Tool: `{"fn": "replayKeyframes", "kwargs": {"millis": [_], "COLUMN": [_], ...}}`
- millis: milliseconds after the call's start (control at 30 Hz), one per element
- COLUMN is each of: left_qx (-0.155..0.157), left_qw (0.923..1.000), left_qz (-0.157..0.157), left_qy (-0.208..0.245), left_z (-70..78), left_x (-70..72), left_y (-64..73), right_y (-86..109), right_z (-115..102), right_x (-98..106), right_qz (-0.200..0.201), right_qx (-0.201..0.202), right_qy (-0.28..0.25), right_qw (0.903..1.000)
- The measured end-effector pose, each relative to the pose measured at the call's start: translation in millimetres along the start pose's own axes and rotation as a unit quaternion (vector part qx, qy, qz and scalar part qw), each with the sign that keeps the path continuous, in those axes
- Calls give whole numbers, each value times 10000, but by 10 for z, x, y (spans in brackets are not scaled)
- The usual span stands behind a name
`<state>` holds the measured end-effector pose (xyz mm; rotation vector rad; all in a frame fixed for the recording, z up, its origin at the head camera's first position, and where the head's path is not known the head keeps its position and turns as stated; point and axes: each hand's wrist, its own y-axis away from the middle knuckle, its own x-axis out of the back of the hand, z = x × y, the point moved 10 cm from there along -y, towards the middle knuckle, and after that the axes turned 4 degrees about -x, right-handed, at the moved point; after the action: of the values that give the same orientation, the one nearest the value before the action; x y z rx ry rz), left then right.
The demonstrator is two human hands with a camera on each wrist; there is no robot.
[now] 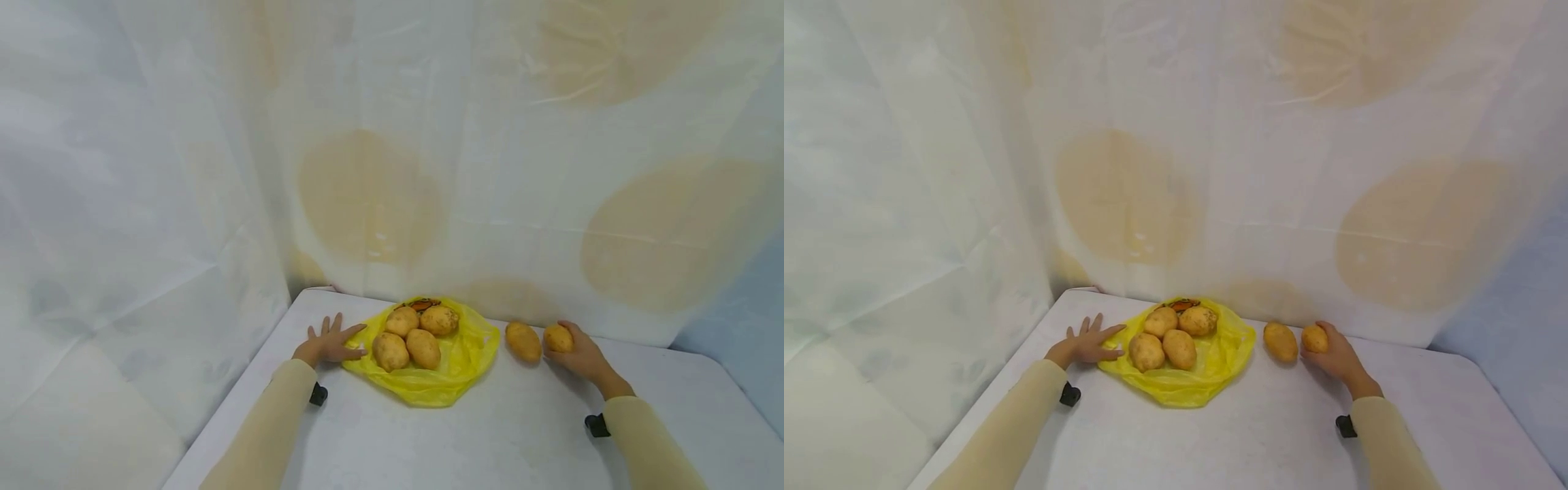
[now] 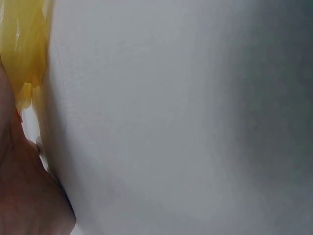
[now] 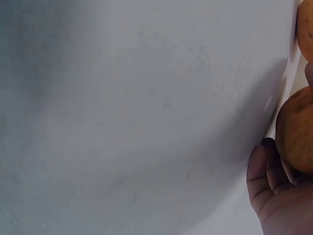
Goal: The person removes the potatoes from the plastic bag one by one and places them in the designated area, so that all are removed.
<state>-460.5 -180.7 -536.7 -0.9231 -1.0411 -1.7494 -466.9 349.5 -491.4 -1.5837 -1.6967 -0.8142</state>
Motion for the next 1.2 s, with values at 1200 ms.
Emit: {"fn": "replayKeyframes", "kwargs": {"millis": [1200], "left_qx": [110], "left_qw": [9999], "left_qz": [-30], "left_qy": [-82], "left_z": [-6], "left_x": [8], "left_y": [16], "right_y": [96], "right_z": [-61], "right_x": [-175], "right_qz": [-751], "right_qx": [-359], "right_qy": [-419], "right_qw": [9956]}}
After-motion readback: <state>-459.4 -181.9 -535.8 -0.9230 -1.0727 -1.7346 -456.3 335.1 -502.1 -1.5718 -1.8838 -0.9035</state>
